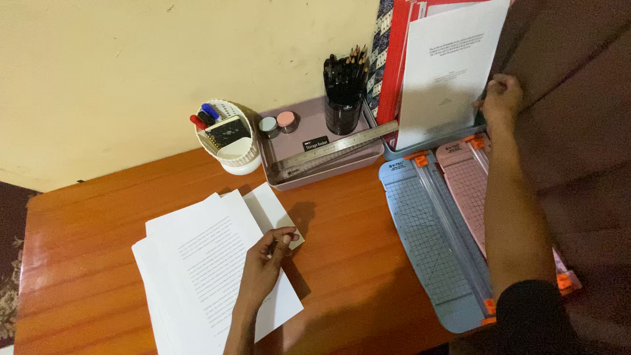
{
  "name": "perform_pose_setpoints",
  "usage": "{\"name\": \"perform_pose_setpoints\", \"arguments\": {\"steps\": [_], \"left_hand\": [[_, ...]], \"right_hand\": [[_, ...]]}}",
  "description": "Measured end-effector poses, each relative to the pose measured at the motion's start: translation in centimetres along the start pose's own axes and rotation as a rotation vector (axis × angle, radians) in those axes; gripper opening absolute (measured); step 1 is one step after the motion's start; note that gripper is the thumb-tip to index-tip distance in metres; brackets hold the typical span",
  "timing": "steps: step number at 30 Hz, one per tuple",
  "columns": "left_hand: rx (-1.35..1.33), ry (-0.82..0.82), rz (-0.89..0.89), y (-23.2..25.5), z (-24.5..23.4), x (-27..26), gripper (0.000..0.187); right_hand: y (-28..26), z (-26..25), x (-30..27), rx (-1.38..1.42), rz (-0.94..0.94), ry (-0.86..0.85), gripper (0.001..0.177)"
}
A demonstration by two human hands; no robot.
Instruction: The person moves a notebook, a pencil holder, and a small black book by hand, then handles several sheets of paper one by one before placing them into a red folder on a desk.
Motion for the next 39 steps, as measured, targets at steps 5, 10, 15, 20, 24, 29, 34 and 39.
{"name": "perform_pose_setpoints", "arguments": {"steps": [5, 10, 15, 20, 24, 29, 34, 39], "left_hand": [[0.073, 0.068, -0.016, -1.2, -1.5, -0.2, 0.029], [0.587, 0.411, 0.299, -1.5, -4.6, -2.3, 0.032], [0.851, 0.589, 0.399, -4.9, -6.7, -4.1, 0.052], [0.859, 0.561, 0.343, -7.3, -7.7, -4.9, 0.060], [0.858, 0.546, 0.362, -7.4, -7.5, -5.4, 0.057], [0.876, 0.522, 0.312, -7.2, -7.3, -6.2, 0.040], [0.791, 0.591, 0.339, -4.8, -8.0, -6.9, 0.037], [0.810, 0.650, 0.589, -2.6, -8.2, -6.5, 0.050]], "right_hand": [[-3.8, 1.0, -3.3, -0.388, -0.625, 0.112, 0.016], [-12.8, 9.8, -16.4, -0.136, -0.574, -0.193, 0.027], [-19.5, 21.5, -37.4, 0.267, -0.339, -0.823, 0.022], [-22.2, 25.9, -46.3, 0.151, -0.171, -1.021, 0.041], [-20.8, 26.9, -47.5, 0.087, -0.063, -1.066, 0.035], [-17.2, 28.0, -46.0, 0.208, -0.211, -1.079, 0.027], [-19.4, 28.8, -43.8, 0.110, -0.446, -1.257, 0.024], [-26.8, 29.7, -43.6, 0.072, -0.737, -1.504, 0.022]]}}
Point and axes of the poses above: each hand's wrist, its own x-axis towards the middle knuckle, its own z-axis out of the palm, y = z × x, the point moved 6 cm from there along x, towards the middle knuckle, and after that the axes turned 15 degrees about -z, right-handed, at the moved point
